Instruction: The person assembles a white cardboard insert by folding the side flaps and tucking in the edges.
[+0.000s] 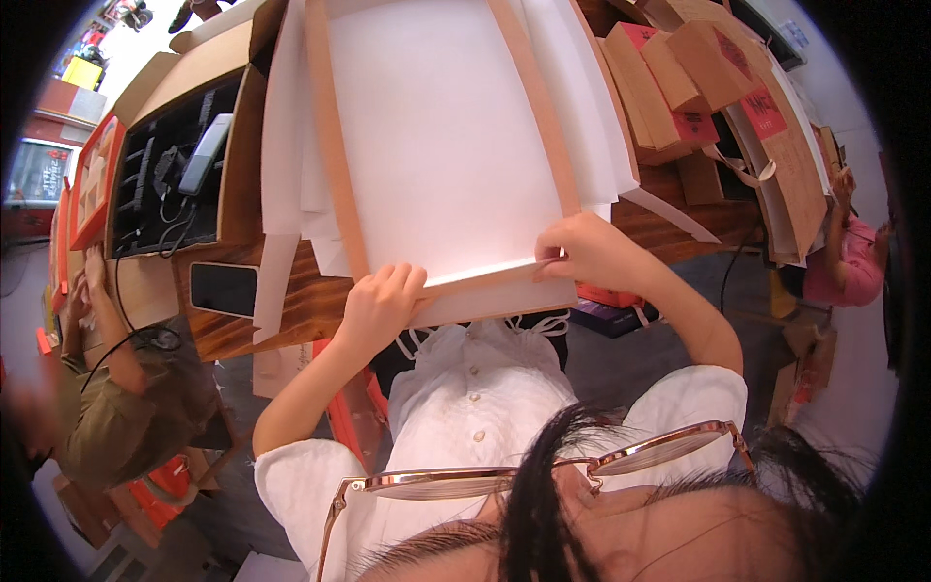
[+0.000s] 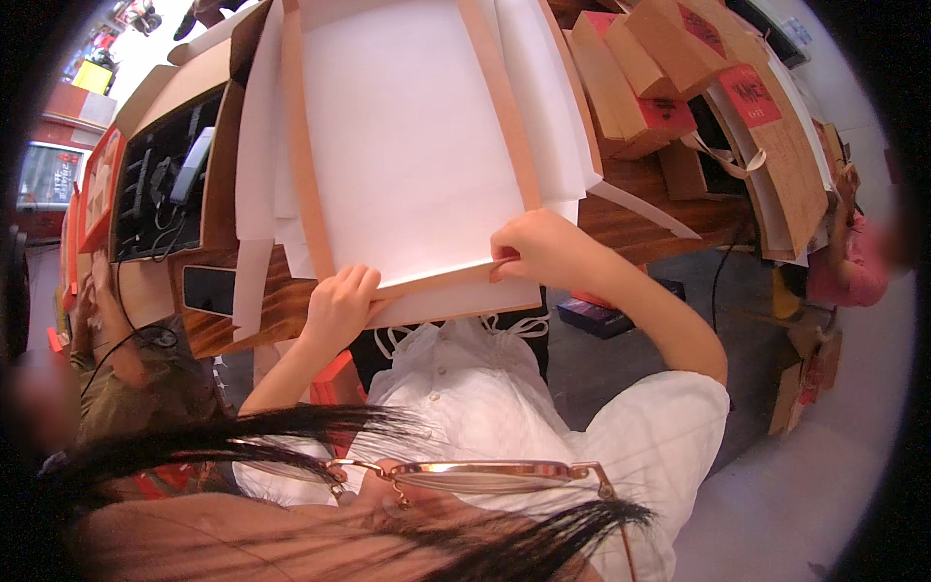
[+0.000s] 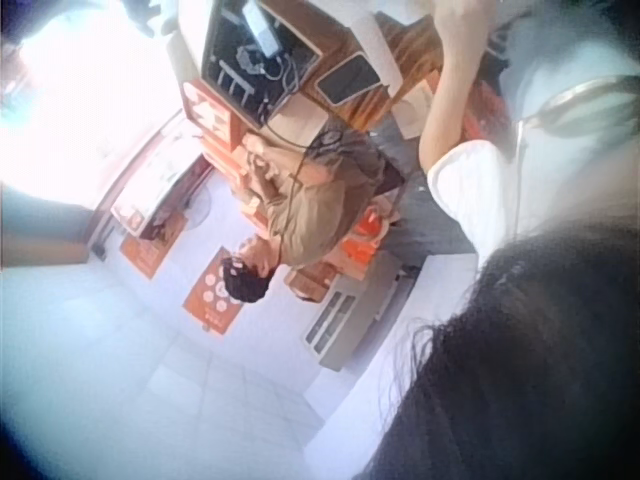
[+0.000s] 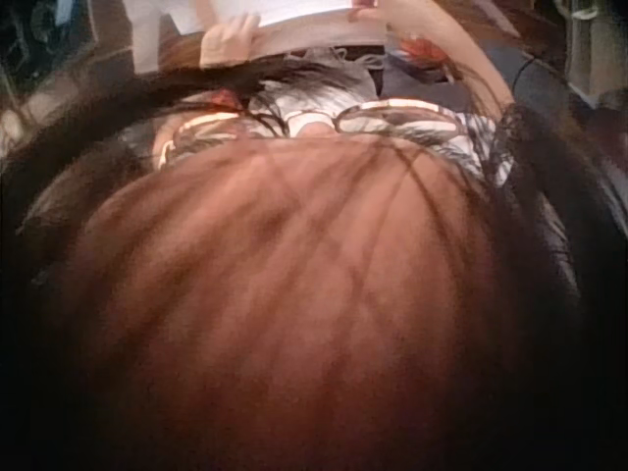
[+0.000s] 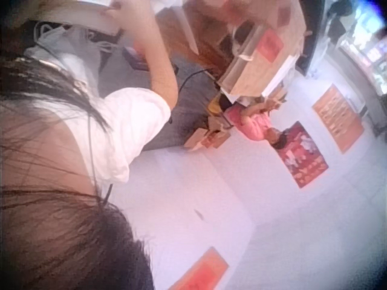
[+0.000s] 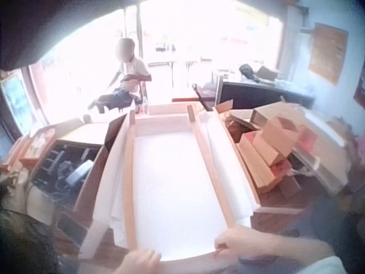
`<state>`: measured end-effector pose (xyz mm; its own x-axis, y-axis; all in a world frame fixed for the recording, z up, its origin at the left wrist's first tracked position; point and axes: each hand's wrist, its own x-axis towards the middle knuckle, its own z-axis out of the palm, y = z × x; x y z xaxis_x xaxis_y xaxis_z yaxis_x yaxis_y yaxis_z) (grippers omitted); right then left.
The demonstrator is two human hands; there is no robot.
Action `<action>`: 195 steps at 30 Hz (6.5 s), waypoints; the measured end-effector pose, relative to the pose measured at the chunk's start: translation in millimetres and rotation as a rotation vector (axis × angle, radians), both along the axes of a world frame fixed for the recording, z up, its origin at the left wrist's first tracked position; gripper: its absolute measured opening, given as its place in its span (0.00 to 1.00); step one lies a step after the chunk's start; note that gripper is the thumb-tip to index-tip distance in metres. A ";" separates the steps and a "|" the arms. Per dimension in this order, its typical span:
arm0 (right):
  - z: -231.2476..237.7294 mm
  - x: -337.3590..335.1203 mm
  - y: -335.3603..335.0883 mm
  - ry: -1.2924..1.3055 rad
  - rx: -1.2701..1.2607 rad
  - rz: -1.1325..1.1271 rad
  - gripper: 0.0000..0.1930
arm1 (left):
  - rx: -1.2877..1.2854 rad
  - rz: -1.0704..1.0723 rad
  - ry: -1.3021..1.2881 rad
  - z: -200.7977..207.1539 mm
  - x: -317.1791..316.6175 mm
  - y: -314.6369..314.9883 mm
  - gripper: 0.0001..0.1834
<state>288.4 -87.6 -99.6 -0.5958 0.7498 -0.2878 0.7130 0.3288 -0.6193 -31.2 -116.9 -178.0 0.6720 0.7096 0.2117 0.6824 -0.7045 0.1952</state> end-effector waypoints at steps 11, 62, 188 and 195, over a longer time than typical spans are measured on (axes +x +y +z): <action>-9.3 0.5 -42.6 -0.040 0.324 -0.105 0.12 | 0.105 -0.042 -0.010 -6.3 -2.7 -14.1 0.08; 1.9 30.8 -9.9 -0.015 -0.052 -0.248 0.07 | 0.191 -0.011 -0.024 -9.1 -3.2 -20.2 0.09; -17.4 4.3 23.2 0.013 -0.199 0.063 0.18 | -1.047 -0.023 -0.199 38.7 -26.5 60.4 0.13; -17.5 -5.4 18.6 -0.060 -0.254 -0.025 0.24 | -1.129 0.036 -0.250 38.9 -23.7 58.6 0.17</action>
